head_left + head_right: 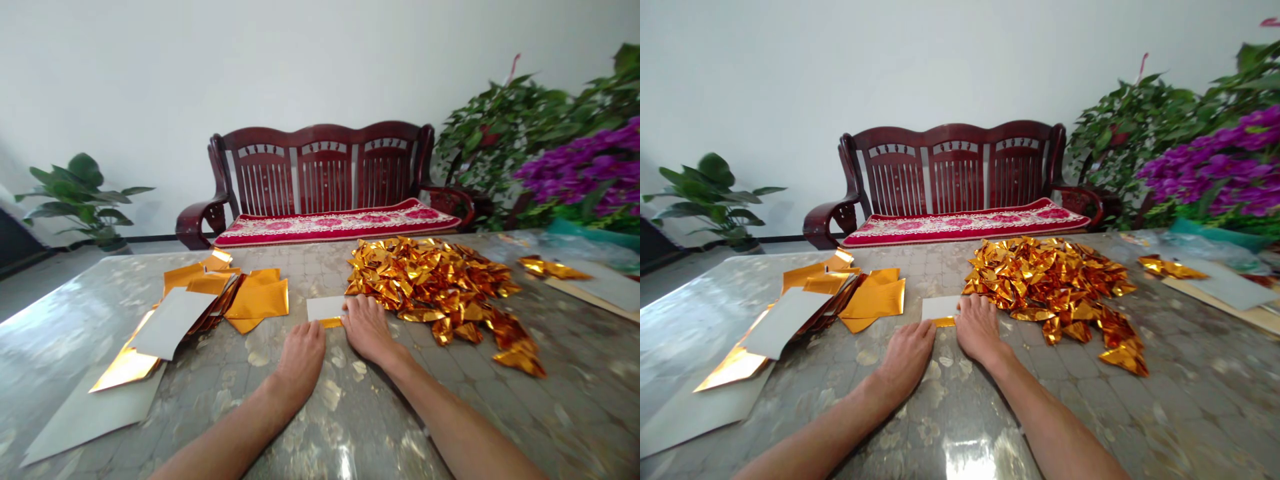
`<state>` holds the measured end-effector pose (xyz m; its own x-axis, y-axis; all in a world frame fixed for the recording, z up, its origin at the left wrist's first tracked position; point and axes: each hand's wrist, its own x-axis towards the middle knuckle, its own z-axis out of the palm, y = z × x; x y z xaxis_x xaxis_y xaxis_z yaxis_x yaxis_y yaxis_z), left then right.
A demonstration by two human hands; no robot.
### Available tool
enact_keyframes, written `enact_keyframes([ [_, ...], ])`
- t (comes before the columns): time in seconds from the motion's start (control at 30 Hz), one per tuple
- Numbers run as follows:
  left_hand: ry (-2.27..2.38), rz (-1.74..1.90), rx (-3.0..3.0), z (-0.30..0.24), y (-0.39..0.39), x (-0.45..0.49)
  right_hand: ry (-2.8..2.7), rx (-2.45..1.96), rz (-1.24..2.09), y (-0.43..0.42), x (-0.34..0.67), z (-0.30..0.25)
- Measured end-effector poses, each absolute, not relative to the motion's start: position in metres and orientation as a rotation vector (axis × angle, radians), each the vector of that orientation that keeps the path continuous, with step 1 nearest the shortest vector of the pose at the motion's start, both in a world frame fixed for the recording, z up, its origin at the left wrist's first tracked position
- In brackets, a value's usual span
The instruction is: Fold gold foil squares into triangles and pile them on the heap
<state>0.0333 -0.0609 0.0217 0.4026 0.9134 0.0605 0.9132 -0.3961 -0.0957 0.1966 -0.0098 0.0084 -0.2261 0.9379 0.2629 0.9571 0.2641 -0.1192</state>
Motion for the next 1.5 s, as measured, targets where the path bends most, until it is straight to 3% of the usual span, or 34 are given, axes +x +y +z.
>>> enact_keyframes([
  [0.23,-1.649,-0.038,-2.463,0.020,-0.068,0.032,-2.367,-1.568,-0.084,-0.007,0.213,0.012],
  [0.53,-1.827,-0.368,-2.475,0.017,-0.034,0.003,-2.579,-1.098,0.029,-0.023,0.200,0.019],
  [1.5,-1.851,-0.616,-2.707,0.005,-0.008,-0.008,-2.543,-1.057,0.117,-0.012,0.199,0.014],
])
